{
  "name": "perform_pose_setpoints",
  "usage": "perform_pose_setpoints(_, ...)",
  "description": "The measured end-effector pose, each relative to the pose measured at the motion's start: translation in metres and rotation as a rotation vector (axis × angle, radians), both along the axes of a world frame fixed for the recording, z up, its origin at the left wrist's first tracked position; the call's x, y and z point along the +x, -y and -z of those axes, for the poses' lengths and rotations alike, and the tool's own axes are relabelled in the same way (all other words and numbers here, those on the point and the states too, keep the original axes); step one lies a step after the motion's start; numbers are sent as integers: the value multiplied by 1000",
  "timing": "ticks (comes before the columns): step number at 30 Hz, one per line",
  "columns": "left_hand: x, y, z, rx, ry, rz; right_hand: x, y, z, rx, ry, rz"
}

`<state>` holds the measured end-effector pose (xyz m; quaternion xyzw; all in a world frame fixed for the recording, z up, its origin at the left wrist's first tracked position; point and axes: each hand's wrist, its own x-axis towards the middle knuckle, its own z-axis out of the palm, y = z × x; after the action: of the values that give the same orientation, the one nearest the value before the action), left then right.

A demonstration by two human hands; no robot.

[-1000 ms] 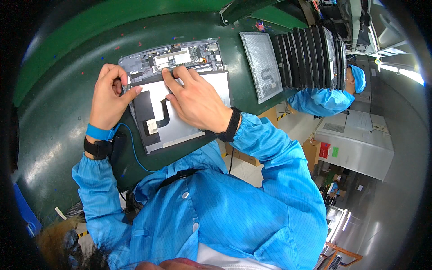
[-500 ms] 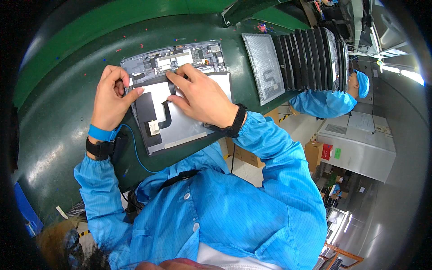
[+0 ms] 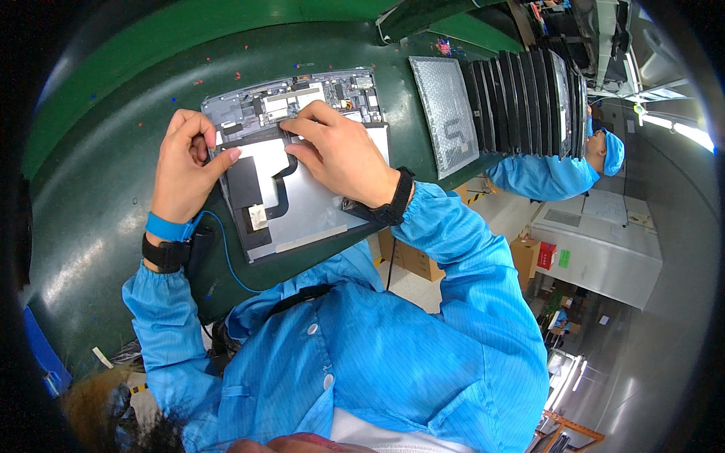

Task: Assembling electronic components onto a flat screen panel and preparing it for packaging on a factory production line.

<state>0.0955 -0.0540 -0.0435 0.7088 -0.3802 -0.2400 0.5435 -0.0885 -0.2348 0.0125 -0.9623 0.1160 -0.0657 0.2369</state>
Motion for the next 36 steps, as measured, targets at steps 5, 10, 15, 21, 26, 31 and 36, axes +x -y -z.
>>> perform_pose_setpoints(5, 1, 0, 2, -5, 1, 3, 1, -1, -1, -59, 0, -16)
perform_pose_setpoints(10, 0, 1, 0, 8, 0, -1, 0, -2, -1, -48, -14, -2)
perform_pose_setpoints(15, 0, 1, 1, 6, -4, -4, -1, -1, 0, -50, -2, -6)
perform_pose_setpoints(21, 0, 1, 0, -9, -3, -8, -1, -2, 0, -84, -13, -12)
perform_pose_setpoints(26, 1, 1, -1, 6, 2, -16, -2, -8, -2, -48, -45, -13)
perform_pose_setpoints(31, 0, 1, 0, 18, -9, -10, -3, -7, -2, -42, -40, -9)
perform_pose_setpoints(36, 1, 1, 3, 5, 0, -10, -2, -9, -3, -37, -45, 16)
